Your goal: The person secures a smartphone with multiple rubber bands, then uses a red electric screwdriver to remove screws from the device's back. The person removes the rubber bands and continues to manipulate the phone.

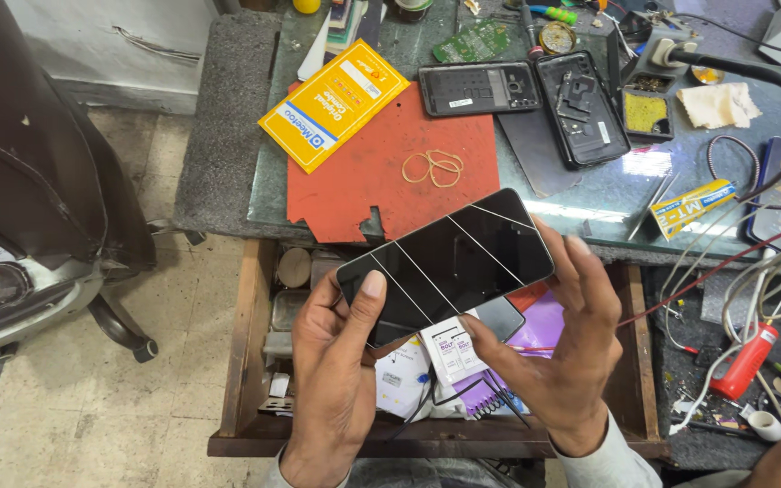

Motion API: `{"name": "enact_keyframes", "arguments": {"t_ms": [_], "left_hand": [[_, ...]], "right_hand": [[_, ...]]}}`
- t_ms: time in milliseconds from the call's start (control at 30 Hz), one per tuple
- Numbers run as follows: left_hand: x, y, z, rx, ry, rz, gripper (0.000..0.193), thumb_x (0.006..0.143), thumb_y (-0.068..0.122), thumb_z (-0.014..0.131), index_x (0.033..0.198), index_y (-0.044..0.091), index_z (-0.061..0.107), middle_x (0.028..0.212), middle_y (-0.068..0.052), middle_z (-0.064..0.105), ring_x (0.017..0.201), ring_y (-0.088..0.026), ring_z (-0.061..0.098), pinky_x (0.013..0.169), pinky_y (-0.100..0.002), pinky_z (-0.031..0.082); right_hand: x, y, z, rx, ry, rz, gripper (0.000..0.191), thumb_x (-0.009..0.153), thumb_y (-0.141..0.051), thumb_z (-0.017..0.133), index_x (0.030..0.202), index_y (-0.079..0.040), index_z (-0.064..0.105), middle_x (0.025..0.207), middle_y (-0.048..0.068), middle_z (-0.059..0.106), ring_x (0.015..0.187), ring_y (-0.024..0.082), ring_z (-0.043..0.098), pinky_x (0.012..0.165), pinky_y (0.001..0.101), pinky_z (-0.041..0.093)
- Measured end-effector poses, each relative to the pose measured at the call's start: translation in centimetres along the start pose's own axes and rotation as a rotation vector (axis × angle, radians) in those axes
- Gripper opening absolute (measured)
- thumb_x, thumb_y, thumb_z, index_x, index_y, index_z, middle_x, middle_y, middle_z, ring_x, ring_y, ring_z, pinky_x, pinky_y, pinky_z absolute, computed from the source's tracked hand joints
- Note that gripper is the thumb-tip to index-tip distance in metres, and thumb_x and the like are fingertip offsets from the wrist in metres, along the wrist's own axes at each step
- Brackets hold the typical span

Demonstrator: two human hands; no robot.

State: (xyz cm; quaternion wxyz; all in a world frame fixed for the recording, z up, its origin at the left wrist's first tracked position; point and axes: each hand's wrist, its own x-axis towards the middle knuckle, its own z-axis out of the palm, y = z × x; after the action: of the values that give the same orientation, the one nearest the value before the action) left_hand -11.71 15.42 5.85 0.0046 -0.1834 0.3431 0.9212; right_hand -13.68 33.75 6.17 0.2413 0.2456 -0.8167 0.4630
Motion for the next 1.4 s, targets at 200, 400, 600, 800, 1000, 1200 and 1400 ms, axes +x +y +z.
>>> {"name": "enact_keyframes", "arguments": {"t_ms": [200,400,600,800,1000,1200,1400], "left_hand": [[0.4,-0.2,-0.5,0.044,-0.011,-0.001,0.023,0.098,0.015,0.063,0.115,0.0,0.061,0.099,-0.012,0.076,0.084,-0.016,0.075,0.072,-0.038,0.067],[0.7,-0.9,-2.4,0.06,0.059,0.084,0.022,0.099,0.011,0.065,0.117,-0.002,0.063,0.105,-0.011,0.076,0.09,-0.014,0.074,0.081,-0.035,0.064],[0.1,0.1,-7.1,0.114,0.176,0.213,0.02,0.096,0.014,0.069,0.109,-0.002,0.068,0.099,-0.013,0.075,0.086,-0.018,0.076,0.079,-0.04,0.066],[0.5,-0.5,-8.4,0.054,0.272,0.271,0.02,0.092,0.011,0.072,0.11,0.002,0.068,0.101,-0.008,0.073,0.088,-0.015,0.073,0.083,-0.035,0.062],[1.1,-0.8,-7.2,0.194,0.204,0.236,0.027,0.096,0.012,0.069,0.117,-0.005,0.069,0.106,-0.008,0.075,0.096,-0.015,0.069,0.09,-0.031,0.056],[0.9,-0.3,-6.3,0.3,0.054,0.145,0.033,0.098,0.019,0.063,0.125,-0.001,0.063,0.115,-0.004,0.073,0.105,-0.009,0.067,0.095,-0.025,0.053],[0.3,0.7,-5.4,0.528,-0.087,0.102,0.03,0.099,0.016,0.066,0.123,-0.001,0.064,0.106,-0.013,0.074,0.085,-0.01,0.069,0.071,-0.024,0.059]], "right_hand": [[-0.2,0.6,0.0,-0.102,0.027,-0.025,0.086,0.079,-0.006,0.087,0.141,0.003,0.029,0.144,0.036,0.054,0.135,0.038,0.06,0.117,0.0436,0.052],[0.2,0.5,0.1,-0.064,-0.033,-0.035,0.077,0.077,-0.005,0.082,0.134,0.005,0.03,0.133,0.035,0.059,0.127,0.036,0.062,0.106,0.0422,0.053],[4.0,3.3,-0.1,-0.191,-0.055,0.17,0.023,0.097,0.001,0.073,0.118,-0.002,0.065,0.117,0.01,0.072,0.101,0.021,0.074,0.085,0.031,0.058],[9.4,6.9,3.2,-0.271,-0.307,-0.045,0.019,0.085,-0.001,0.076,0.103,-0.005,0.072,0.112,0.011,0.063,0.108,0.033,0.059,0.093,0.0429,0.046],[10.5,7.5,7.1,-0.316,-0.421,-0.114,0.015,0.081,-0.004,0.077,0.093,-0.007,0.071,0.107,0.013,0.06,0.103,0.038,0.053,0.089,0.0467,0.045],[10.8,7.3,6.9,-0.254,-0.396,-0.132,0.016,0.088,0.006,0.068,0.101,-0.003,0.063,0.108,0.015,0.059,0.108,0.038,0.054,0.092,0.0464,0.045],[10.4,3.7,4.5,-0.004,-0.533,0.004,0.013,0.093,0.004,0.066,0.103,-0.003,0.063,0.097,0.008,0.067,0.089,0.025,0.064,0.076,0.0352,0.047]]}}
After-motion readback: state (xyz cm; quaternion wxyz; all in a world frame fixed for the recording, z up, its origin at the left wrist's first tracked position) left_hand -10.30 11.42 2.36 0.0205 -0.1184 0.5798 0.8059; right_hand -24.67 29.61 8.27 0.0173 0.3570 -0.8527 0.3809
